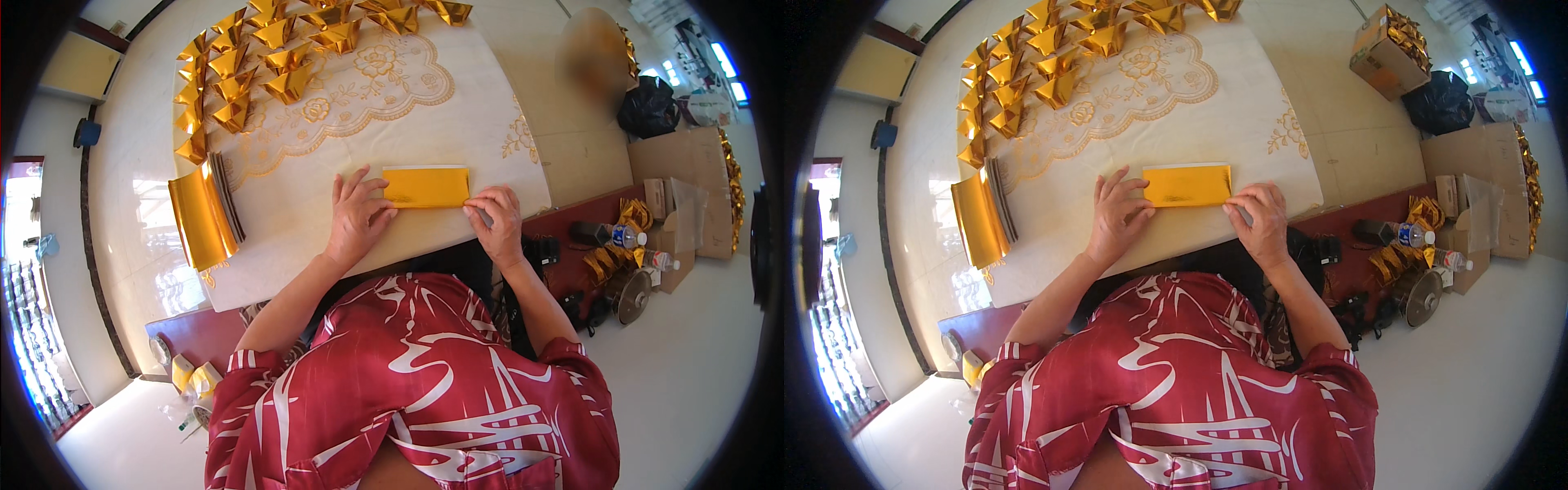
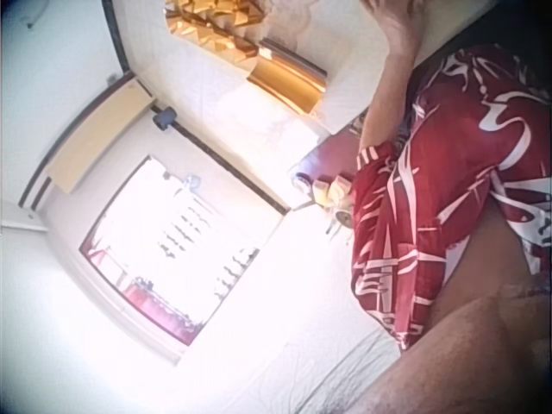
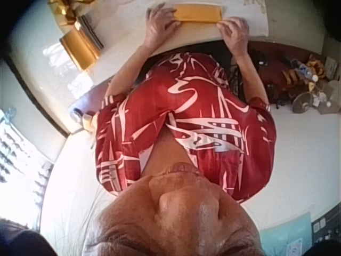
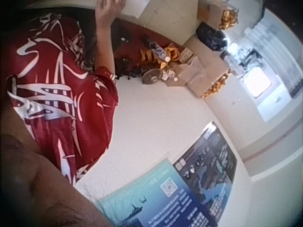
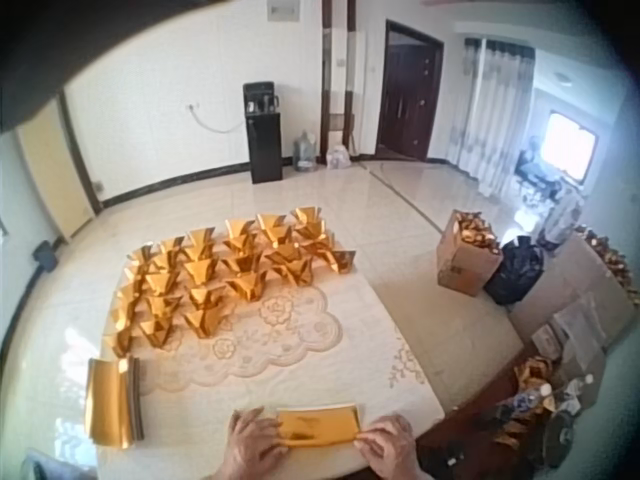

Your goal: Fold gold paper into a specific shape, likely a traditional ingot or decoration.

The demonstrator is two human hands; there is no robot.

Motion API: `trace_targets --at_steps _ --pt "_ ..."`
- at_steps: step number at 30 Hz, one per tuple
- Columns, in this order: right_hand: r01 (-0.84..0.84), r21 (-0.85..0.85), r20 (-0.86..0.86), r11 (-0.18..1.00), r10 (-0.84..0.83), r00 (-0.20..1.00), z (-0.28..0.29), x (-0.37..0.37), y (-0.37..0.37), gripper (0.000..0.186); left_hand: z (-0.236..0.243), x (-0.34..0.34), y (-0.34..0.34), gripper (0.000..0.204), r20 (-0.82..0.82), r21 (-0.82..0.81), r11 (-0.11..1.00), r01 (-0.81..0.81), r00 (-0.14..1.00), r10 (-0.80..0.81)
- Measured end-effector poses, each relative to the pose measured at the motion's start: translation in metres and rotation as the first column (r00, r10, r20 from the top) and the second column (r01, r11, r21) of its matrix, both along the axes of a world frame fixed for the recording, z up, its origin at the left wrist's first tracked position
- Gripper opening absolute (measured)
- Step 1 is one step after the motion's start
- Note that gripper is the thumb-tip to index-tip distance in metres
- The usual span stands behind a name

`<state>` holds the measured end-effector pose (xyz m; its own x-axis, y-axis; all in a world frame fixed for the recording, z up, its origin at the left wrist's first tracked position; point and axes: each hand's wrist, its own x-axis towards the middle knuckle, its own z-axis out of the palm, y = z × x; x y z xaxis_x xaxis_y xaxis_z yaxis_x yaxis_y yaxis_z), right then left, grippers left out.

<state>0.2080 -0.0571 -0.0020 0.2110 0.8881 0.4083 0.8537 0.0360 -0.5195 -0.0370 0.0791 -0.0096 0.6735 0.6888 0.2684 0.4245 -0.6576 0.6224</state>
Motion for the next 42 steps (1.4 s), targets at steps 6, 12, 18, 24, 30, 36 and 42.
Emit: trace_targets --at_steps 6,12,18,24,30,36,42 --pt "0.116 0.015 -0.073 0.993 -0.115 0.991 -0.002 -0.002 0.005 0.014 -0.001 0.010 -0.008 0.013 -0.005 0.008 0.988 -0.154 0.988 0.154" --pt "0.139 0.037 -0.040 0.990 -0.138 0.990 -0.003 -0.004 0.008 0.014 -0.007 0.015 -0.009 0.018 -0.002 0.036 0.970 -0.241 0.971 0.241" --pt "0.188 0.010 0.012 0.982 -0.188 0.982 -0.003 -0.008 0.010 0.015 -0.005 0.020 -0.008 0.021 -0.008 0.058 0.961 -0.271 0.962 0.272" --pt "0.207 -0.002 0.056 0.978 -0.207 0.977 -0.006 -0.010 0.011 0.015 -0.002 0.024 -0.008 0.023 -0.031 0.083 0.953 -0.292 0.955 0.295" --pt "0.220 -0.014 0.095 0.975 -0.218 0.971 -0.005 -0.011 0.012 0.016 -0.002 0.027 -0.008 0.023 -0.035 0.082 0.951 -0.299 0.952 0.303" --pt "0.223 -0.008 0.121 0.975 -0.221 0.968 -0.005 -0.012 0.014 0.017 -0.002 0.027 -0.009 0.023 -0.043 0.120 0.949 -0.292 0.953 0.299" --pt "0.227 -0.010 0.165 0.974 -0.222 0.961 -0.007 -0.012 0.015 0.020 -0.004 0.027 -0.010 0.022 -0.052 0.128 0.949 -0.287 0.954 0.296"
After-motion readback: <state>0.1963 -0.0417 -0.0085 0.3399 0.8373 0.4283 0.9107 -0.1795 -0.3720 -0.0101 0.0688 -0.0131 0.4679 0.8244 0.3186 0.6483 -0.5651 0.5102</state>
